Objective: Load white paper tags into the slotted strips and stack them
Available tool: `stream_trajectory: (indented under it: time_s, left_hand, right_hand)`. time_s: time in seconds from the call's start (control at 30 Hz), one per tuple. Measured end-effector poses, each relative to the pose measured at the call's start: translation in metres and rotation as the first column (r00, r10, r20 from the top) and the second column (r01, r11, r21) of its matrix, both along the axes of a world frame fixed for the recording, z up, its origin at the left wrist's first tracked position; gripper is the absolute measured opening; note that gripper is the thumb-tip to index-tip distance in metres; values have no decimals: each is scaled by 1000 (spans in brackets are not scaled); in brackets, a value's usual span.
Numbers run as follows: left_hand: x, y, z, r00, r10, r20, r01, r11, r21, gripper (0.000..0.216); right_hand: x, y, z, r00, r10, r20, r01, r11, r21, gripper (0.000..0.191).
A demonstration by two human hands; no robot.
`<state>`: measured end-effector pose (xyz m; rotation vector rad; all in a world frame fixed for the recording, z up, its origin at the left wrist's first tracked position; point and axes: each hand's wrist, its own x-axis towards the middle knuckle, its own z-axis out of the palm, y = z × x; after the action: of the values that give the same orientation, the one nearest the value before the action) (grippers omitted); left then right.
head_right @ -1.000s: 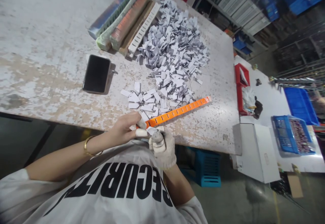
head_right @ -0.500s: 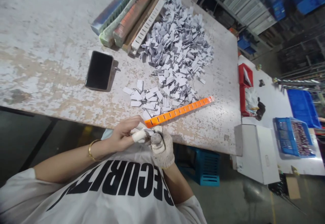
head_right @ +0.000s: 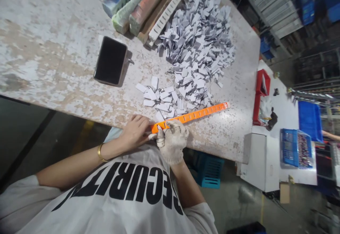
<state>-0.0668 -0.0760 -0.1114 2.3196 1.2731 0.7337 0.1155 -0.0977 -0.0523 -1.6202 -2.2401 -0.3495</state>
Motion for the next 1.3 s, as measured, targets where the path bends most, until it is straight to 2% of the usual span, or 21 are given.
stream_trajectory:
  time_s: [0.2, 0.37, 0.63, 0.87, 1.03, 1.17, 1.3]
  left_hand:
    - [-1, 1, -3, 1000, -15, 1, 15, 999, 43, 27]
    - [-2, 2, -3, 999, -28, 44, 25, 998, 64, 24]
    - [-1, 3, -7, 996, -42, 81, 36, 997, 71, 17]
    - [-2, 2, -7, 993, -37, 114, 24, 992, 120, 14]
    - [-2, 1, -8, 993, -43, 107, 28, 990, 139, 8]
    - [-2, 1, -7, 994, -38, 106, 22, 989, 144, 9]
    - [-2, 2, -6, 994, -48, 103, 33, 989, 144, 7]
  right_hand:
    - [-6, 10, 9, 996, 15, 90, 2, 984, -180, 17]
    - [-10, 24, 19, 988, 50, 148, 0, 947, -320, 22]
    - [-9, 37, 17, 977, 168, 134, -106, 919, -380, 16]
    - [2, 25, -1, 987, 163, 17, -152, 949, -275, 11]
    - [6, 13, -11, 978, 171, -122, -181, 981, -74, 8]
    - [3, 10, -20, 982, 147, -120, -145, 989, 26, 5]
    - [1, 11, -31, 987, 116, -111, -112, 993, 43, 11]
